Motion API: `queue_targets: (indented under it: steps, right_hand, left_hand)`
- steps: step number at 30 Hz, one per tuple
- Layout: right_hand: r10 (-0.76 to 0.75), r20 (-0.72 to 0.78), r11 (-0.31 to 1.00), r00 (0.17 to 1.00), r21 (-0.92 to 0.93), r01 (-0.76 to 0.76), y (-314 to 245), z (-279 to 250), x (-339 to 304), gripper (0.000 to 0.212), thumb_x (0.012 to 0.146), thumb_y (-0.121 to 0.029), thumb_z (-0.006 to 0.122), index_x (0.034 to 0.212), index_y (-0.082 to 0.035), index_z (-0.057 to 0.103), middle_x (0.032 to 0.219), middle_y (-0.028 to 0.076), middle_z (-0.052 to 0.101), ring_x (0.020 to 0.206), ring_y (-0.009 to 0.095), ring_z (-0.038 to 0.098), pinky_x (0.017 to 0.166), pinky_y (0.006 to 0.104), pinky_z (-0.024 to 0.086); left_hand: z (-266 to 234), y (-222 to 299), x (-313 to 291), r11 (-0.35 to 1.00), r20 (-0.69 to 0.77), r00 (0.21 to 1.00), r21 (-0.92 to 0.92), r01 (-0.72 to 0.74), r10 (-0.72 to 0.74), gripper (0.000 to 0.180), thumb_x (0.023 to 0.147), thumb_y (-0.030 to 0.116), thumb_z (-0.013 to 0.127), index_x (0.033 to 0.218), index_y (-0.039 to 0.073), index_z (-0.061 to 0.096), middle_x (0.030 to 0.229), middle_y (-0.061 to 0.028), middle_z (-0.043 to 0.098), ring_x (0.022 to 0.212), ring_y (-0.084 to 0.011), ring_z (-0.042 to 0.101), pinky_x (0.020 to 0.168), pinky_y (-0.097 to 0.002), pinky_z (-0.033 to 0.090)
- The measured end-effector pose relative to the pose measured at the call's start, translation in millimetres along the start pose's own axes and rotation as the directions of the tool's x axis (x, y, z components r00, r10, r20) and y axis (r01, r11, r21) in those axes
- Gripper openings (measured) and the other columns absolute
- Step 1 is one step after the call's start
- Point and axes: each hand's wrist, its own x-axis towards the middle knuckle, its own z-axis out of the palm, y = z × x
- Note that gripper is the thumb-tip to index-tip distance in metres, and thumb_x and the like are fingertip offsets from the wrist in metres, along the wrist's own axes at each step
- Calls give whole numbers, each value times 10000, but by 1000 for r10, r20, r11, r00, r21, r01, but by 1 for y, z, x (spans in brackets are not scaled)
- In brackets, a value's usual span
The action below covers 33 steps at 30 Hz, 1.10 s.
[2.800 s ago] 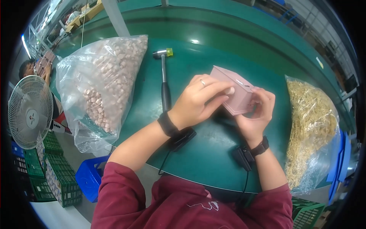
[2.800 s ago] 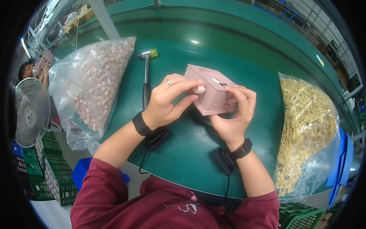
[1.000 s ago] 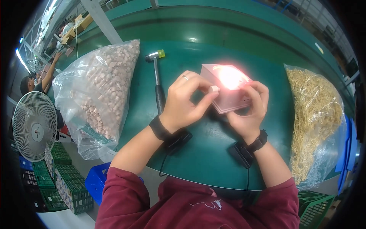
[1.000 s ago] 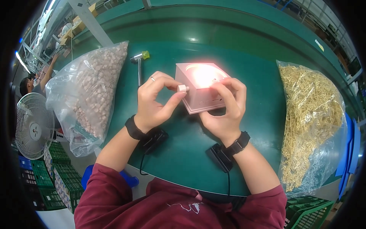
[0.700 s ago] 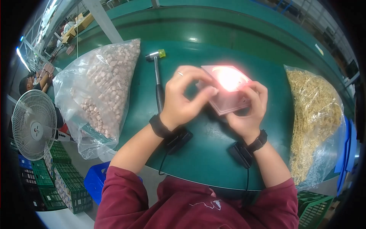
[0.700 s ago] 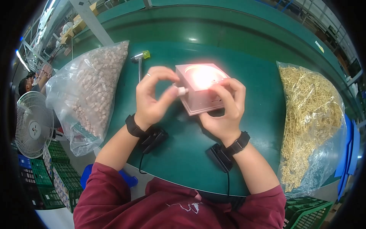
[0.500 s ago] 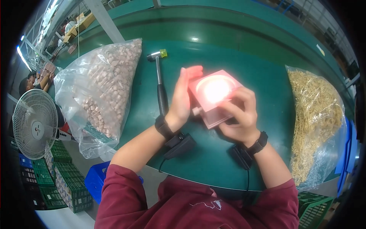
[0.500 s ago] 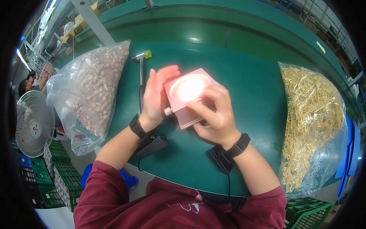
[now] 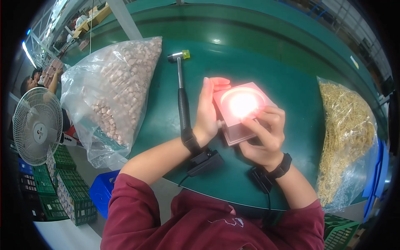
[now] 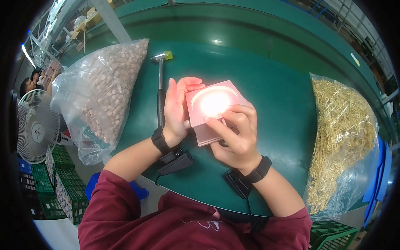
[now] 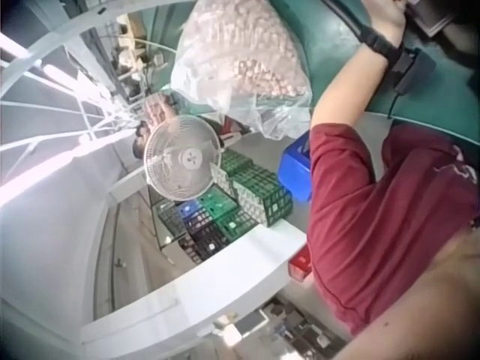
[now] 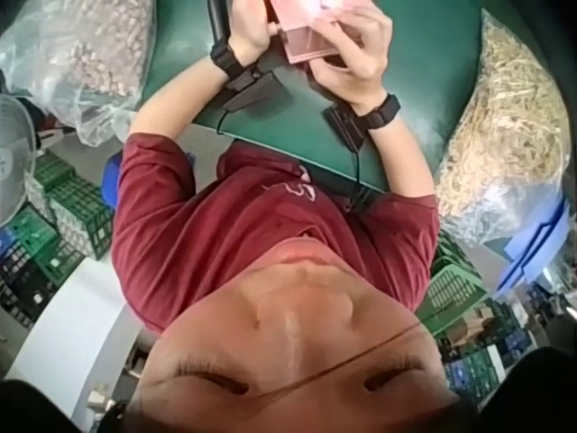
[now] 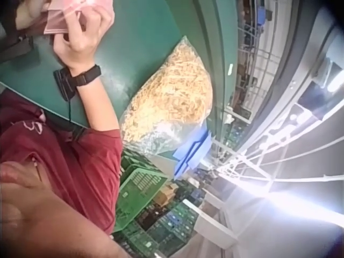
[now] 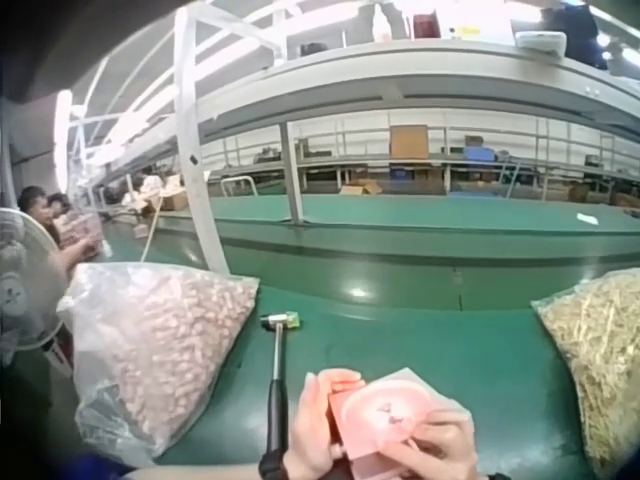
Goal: The person takes a pink box from a crate, presses a gold emblem onto it, and inserts a white knob into the side. They then turn the knob to test the light before placing the box back into the crate.
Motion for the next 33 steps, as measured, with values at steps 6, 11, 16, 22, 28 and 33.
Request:
queue_targets:
  steps: [6, 11, 16, 22, 28, 33]
  right_hand:
    - [6, -3, 1000, 1000, -31, -6, -2, 0, 1, 442, 451, 6, 671, 882, -92, 677, 950, 81, 530, 900, 297, 518, 745, 355, 467]
    - [13, -11, 999, 1000, -33, -14, -2, 1, 1, 448, 458, 4, 662, 893, -103, 662, 953, 82, 531, 911, 301, 512, 755, 361, 457]
    - [5, 18, 1000, 1000, -19, -5, 1, 1, -1, 474, 467, 1, 650, 926, -115, 633, 956, 78, 531, 921, 304, 497, 769, 372, 442]
    - [-11, 64, 1000, 998, 0, 11, 4, 3, -1, 506, 475, 8, 641, 963, -124, 611, 969, 75, 534, 922, 306, 479, 774, 380, 428]
    - [2, 68, 1000, 998, -2, -2, 4, 2, -3, 502, 477, 11, 637, 959, -126, 603, 970, 74, 539, 933, 307, 469, 773, 379, 425]
    - [-1, 75, 1000, 997, 0, 1, 5, 2, 0, 481, 476, 10, 637, 938, -119, 599, 973, 73, 547, 940, 311, 473, 779, 384, 425]
  left_hand:
    - [1, 1, -1, 999, -26, 1000, 31, -13, 13, 601, 960, 525, 207, 1063, 10, 500, 1018, -117, 529, 981, -182, 518, 903, -291, 407]
    - [0, 1, 1, 998, -23, 1000, 62, -17, 18, 574, 968, 503, 211, 1043, 14, 503, 1009, -108, 532, 971, -175, 521, 893, -284, 410]
    - [-3, -2, 0, 998, 44, 999, 63, -20, 17, 541, 975, 481, 222, 1002, 22, 507, 986, -89, 541, 938, -160, 535, 864, -273, 428]
    - [-5, -5, 2, 999, 48, 999, 46, -17, 14, 502, 983, 455, 237, 959, 36, 512, 968, -79, 554, 909, -148, 550, 840, -268, 447]
    - [-2, -5, 2, 1000, 35, 999, -8, -2, 2, 462, 987, 416, 264, 939, 34, 520, 942, -81, 558, 878, -145, 553, 795, -265, 460]
    - [-3, -6, 3, 997, -4, 999, -67, -33, 32, 399, 988, 354, 327, 914, 22, 537, 875, -75, 558, 797, -134, 555, 700, -260, 480]
